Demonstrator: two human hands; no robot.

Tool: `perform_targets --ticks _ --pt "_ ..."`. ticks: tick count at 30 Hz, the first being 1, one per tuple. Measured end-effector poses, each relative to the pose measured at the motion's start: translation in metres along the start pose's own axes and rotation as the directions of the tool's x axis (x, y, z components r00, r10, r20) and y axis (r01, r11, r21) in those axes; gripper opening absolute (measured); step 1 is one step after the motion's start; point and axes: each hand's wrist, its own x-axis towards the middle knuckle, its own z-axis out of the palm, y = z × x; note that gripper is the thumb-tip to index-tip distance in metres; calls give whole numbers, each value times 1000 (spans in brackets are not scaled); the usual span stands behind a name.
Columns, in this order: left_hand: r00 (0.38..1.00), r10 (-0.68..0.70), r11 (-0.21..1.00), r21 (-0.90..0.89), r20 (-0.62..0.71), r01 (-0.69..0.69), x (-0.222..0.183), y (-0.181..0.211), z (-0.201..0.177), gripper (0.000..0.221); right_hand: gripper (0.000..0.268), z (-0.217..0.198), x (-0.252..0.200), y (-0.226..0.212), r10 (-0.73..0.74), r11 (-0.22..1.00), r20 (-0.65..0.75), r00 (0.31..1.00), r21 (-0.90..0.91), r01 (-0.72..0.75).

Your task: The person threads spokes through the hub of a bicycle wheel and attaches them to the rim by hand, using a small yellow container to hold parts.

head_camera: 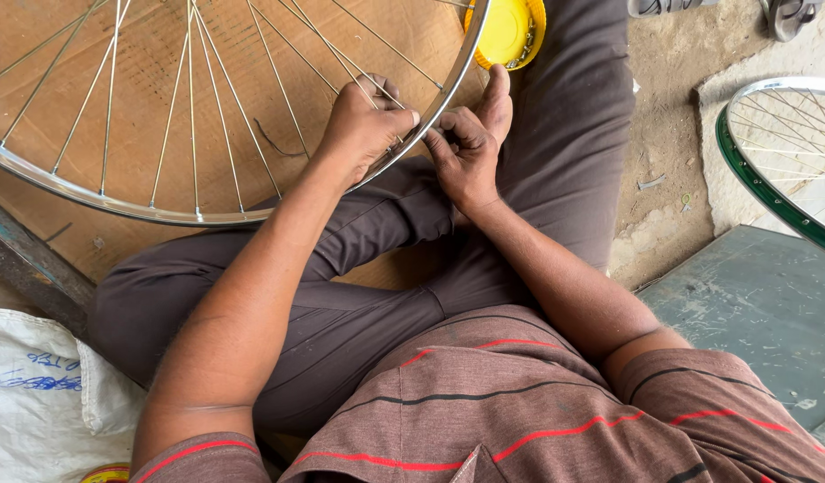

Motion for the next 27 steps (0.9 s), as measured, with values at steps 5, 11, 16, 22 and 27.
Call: perform_targets --ticks 5,11,16,22,27 --pt "994 52 978 206 -94 -31 -1 -4 4 30 16 1 1 0 -18 999 4 1000 -47 18" --pt "994 72 984 171 -84 -56 0 -7 2 31 16 -3 5 -16 12 998 -1 1000 -59 -12" --pt "999 6 997 76 -32 -3 0 2 -1 33 8 -34 26 -15 106 994 194 975 -25 -103" --pt "998 -34 993 114 -53 39 2 -1 0 33 10 -101 107 80 -114 840 181 977 -508 192" --pt "994 -58 988 140 -88 70 0 1 2 31 18 -95 142 149 -108 676 291 951 -680 285"
